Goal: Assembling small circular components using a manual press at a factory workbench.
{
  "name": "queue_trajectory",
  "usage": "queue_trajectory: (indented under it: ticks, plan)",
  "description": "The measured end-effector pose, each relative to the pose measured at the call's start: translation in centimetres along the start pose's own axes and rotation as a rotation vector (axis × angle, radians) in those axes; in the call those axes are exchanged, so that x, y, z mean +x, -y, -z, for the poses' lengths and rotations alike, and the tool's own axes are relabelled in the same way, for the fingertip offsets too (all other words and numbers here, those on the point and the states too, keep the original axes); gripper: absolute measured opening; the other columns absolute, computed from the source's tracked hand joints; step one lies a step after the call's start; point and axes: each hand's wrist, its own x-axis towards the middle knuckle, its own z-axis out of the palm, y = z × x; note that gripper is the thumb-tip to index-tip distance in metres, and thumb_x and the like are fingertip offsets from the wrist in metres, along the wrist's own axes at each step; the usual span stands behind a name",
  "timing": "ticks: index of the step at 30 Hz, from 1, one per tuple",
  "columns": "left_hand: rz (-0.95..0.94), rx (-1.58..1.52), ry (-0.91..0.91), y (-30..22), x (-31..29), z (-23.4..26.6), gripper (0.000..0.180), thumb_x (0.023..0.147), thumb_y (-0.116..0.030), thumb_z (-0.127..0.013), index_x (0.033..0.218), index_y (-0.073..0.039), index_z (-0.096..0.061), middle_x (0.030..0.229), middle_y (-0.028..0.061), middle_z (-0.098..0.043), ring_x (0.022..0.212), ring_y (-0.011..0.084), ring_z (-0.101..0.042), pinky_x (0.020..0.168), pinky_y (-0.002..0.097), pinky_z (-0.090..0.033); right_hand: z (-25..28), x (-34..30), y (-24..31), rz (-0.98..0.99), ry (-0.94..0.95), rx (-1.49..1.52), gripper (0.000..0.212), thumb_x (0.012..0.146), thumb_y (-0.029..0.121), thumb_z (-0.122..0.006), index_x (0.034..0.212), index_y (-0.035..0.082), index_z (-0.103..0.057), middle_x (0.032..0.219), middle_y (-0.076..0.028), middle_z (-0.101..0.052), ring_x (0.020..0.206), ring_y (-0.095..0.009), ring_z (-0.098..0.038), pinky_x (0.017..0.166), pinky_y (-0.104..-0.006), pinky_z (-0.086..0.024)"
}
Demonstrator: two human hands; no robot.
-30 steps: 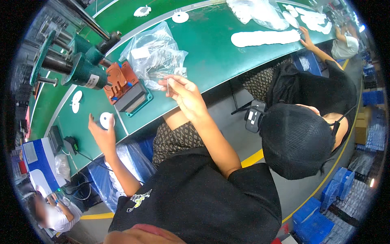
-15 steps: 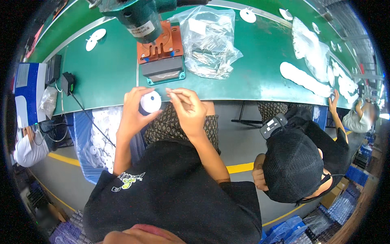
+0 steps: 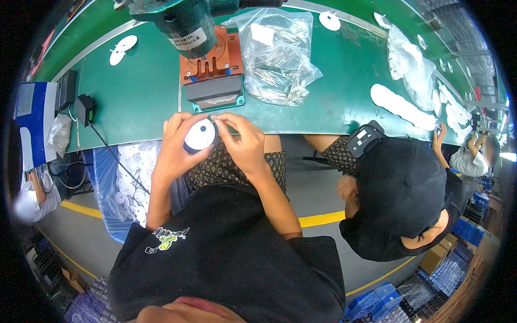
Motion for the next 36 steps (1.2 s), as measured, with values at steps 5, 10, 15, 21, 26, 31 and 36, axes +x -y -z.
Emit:
queue_trajectory:
  ticks: [5, 10, 15, 21, 26, 31, 36]
  plan:
    - [0.053, -0.065, 0.032, 0.1, -0.3, 0.1, 0.063, 0.067, -0.013, -0.077, 0.128, -0.013, -0.061, 0.118, 0.0138, -0.051, 0.111, 0.0327, -0.047, 0.098, 0.0407, -0.037, 0.0, 0.8, 0.1, 0.373, 0.102, -0.304, 0.023, 0.077, 0.001, -0.074, 0.099, -0.003, -0.067, 0.093, -0.013, -0.069, 0.085, -0.03, -0.067, 0.074, -0.0376, -0.054]
    - [-0.01, 0.125, -0.087, -0.4, -0.8, -0.3, 0.062, 0.07, -0.013, -0.076, 0.13, -0.011, -0.059, 0.127, 0.0138, -0.048, 0.12, 0.0348, -0.044, 0.103, 0.0464, -0.035, -0.2, 0.6, 1.0, 0.311, 0.231, -0.359, 0.034, 0.079, 0.013, -0.074, 0.111, 0.001, -0.067, 0.113, -0.014, -0.064, 0.103, -0.03, -0.061, 0.088, -0.0416, -0.049]
    - [-0.03, 0.209, -0.184, -1.0, -1.1, -1.8, 0.051, 0.08, -0.014, -0.074, 0.128, -0.007, -0.06, 0.119, 0.012, -0.055, 0.113, 0.0312, -0.052, 0.107, 0.0507, -0.035, 0.6, -0.6, 0.5, 0.105, 0.31, -0.02, 0.039, 0.087, 0.01, -0.068, 0.124, 0.0, -0.061, 0.117, -0.017, -0.065, 0.102, -0.03, -0.063, 0.09, -0.0382, -0.05]
    - [-0.14, 0.007, -0.248, -0.6, -0.1, -0.2, 0.03, 0.08, 0.0, -0.07, 0.11, -0.004, -0.07, 0.111, 0.0111, -0.063, 0.113, 0.0292, -0.06, 0.103, 0.0474, -0.045, 3.9, -1.0, -1.2, -0.154, -0.083, -0.024, 0.021, 0.094, 0.001, -0.057, 0.113, -0.001, -0.065, 0.1, -0.013, -0.072, 0.089, -0.02, -0.07, 0.08, -0.0298, -0.054]
    - [-0.378, 0.104, -0.463, -1.0, 3.3, 1.1, 0.03, 0.075, 0.001, -0.072, 0.105, -0.007, -0.073, 0.112, 0.012, -0.066, 0.117, 0.0325, -0.06, 0.104, 0.0531, -0.043, 4.4, -1.1, -1.7, -0.052, -0.054, -0.101, 0.015, 0.093, 0.001, -0.058, 0.105, -0.001, -0.067, 0.09, -0.012, -0.071, 0.081, -0.023, -0.07, 0.077, -0.0307, -0.054]
    - [-0.344, 0.273, -0.41, -0.4, 8.7, 0.7, 0.03, 0.086, -0.009, -0.068, 0.116, -0.003, -0.067, 0.12, 0.0143, -0.064, 0.126, 0.0363, -0.053, 0.112, 0.0535, -0.033, 3.4, -1.4, -2.1, 0.017, -0.079, -0.243, 0.012, 0.086, -0.002, -0.062, 0.097, 0.001, -0.067, 0.083, -0.012, -0.069, 0.074, -0.026, -0.066, 0.069, -0.0343, -0.053]
    - [-0.196, 0.13, -0.336, -1.2, 9.3, 0.6, 0.052, 0.082, -0.025, -0.076, 0.124, -0.001, -0.058, 0.133, 0.017, -0.055, 0.131, 0.0385, -0.045, 0.114, 0.0503, -0.031, 3.5, 1.0, 1.8, 0.08, -0.144, -0.07, 0.016, 0.085, -0.004, -0.062, 0.099, -0.001, -0.068, 0.088, -0.012, -0.07, 0.083, -0.026, -0.067, 0.076, -0.0339, -0.053]
